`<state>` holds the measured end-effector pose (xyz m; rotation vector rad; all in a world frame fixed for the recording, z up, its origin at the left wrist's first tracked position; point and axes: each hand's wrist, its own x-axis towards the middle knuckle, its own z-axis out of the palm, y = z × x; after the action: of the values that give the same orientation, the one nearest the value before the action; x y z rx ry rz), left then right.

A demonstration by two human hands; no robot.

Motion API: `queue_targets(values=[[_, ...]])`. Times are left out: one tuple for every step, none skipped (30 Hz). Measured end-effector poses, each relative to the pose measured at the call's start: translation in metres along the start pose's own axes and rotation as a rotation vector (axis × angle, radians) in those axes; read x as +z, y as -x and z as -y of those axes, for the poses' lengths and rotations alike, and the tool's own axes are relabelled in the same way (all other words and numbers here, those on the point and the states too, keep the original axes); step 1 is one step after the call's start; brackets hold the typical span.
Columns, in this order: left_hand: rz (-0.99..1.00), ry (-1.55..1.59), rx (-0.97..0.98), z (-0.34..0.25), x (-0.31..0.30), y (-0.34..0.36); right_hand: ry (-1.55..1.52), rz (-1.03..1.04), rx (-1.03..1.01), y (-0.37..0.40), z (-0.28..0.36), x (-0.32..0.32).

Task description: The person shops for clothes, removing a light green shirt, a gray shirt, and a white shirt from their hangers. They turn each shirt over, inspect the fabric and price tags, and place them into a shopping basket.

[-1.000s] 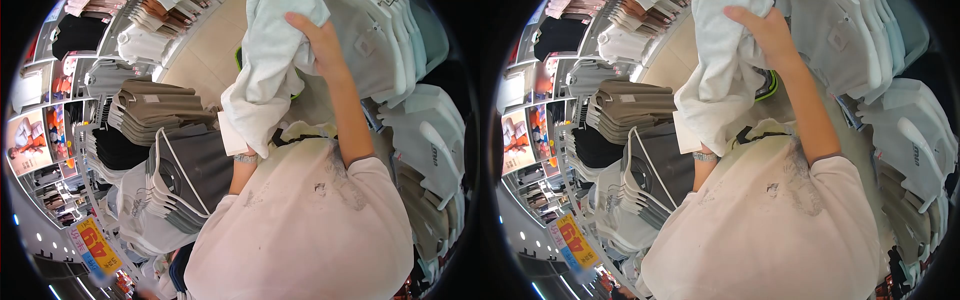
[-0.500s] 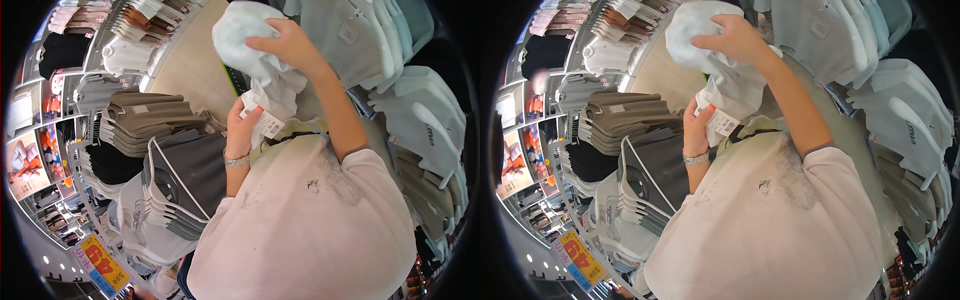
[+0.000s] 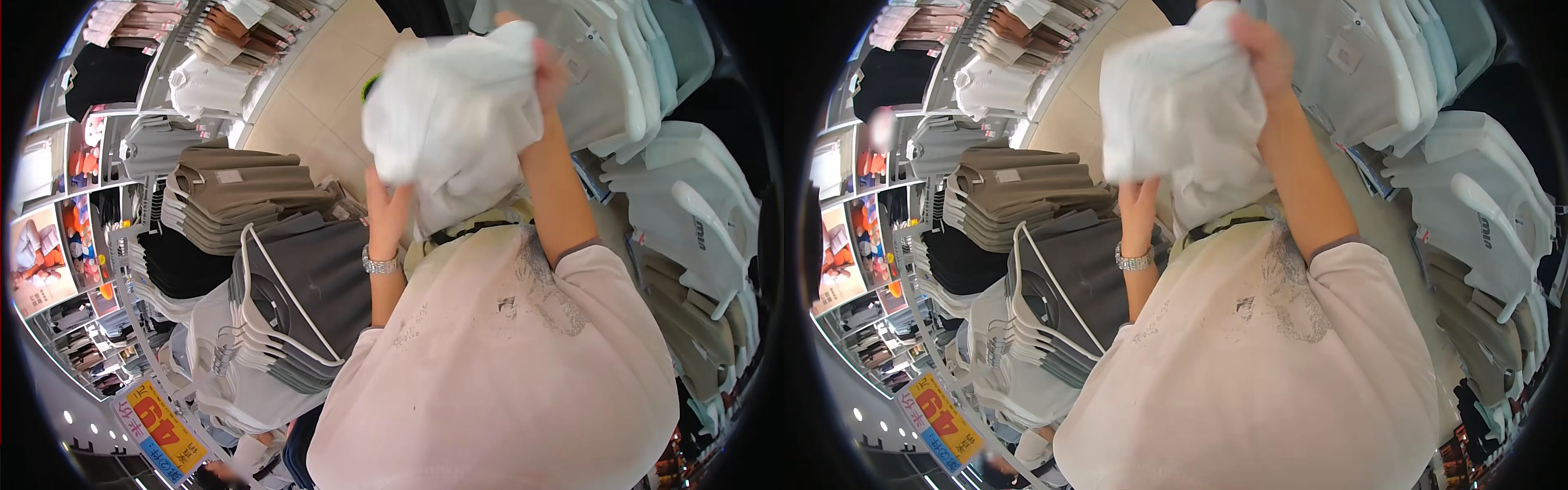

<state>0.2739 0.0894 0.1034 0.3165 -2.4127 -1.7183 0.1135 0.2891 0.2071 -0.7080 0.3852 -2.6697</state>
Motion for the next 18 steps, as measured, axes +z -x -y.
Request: queue_targets(values=[[0.007, -0.204, 0.078, -0.004, -0.005, -0.001, -0.191, 0.121, -0.046, -0.002, -0.001, 0.000], [0.041, -0.040, 0.080, -0.016, -0.003, -0.003, -0.307, 0.160, -0.038, -0.003, -0.002, 0.000], [0.074, 0.124, 0.082, -0.027, 0.000, -0.004, -0.423, 0.200, -0.028, -0.002, -0.005, 0.002], [0.155, 0.193, 0.104, -0.038, 0.003, -0.006, -0.539, 0.241, -0.017, -0.001, -0.007, 0.003], [0.235, 0.262, 0.126, -0.050, 0.005, -0.007, -0.656, 0.282, -0.004, -0.001, -0.010, 0.003], [0.313, 0.330, 0.150, -0.055, 0.007, -0.008, -0.667, 0.350, 0.027, -0.004, -0.012, 0.000], [0.344, 0.323, 0.147, -0.057, 0.009, -0.010, -0.677, 0.419, 0.057, -0.007, -0.014, -0.004], [0.375, 0.317, 0.146, -0.058, 0.013, -0.012, -0.685, 0.490, 0.086, -0.011, -0.017, -0.008], [0.409, 0.310, 0.145, -0.060, 0.018, -0.014, -0.630, 0.473, 0.091, -0.010, -0.020, -0.016], [0.376, 0.371, 0.150, -0.064, 0.025, -0.015, -0.573, 0.454, 0.094, -0.007, -0.022, -0.026], [0.348, 0.416, 0.129, -0.065, 0.029, -0.017, -0.492, 0.412, 0.111, -0.007, -0.020, -0.024], [0.320, 0.462, 0.108, -0.067, 0.033, -0.018, -0.411, 0.373, 0.131, -0.009, -0.016, -0.016], [0.292, 0.507, 0.087, -0.069, 0.035, -0.021, -0.308, 0.308, 0.165, -0.005, -0.012, -0.003], [0.257, 0.558, 0.044, -0.071, 0.036, -0.025, -0.206, 0.243, 0.197, -0.003, -0.009, 0.011], [0.223, 0.608, 0.000, -0.072, 0.036, -0.028, -0.106, 0.199, 0.241, -0.004, -0.008, 0.017], [0.189, 0.658, -0.045, -0.074, 0.036, -0.032, -0.006, 0.153, 0.284, -0.005, -0.007, 0.022], [0.175, 0.777, -0.113, -0.073, 0.036, -0.033, 0.093, 0.105, 0.324, -0.005, -0.007, 0.026], [0.163, 0.892, -0.183, -0.070, 0.034, -0.035, 0.091, 0.221, 0.366, -0.006, -0.009, 0.025]])
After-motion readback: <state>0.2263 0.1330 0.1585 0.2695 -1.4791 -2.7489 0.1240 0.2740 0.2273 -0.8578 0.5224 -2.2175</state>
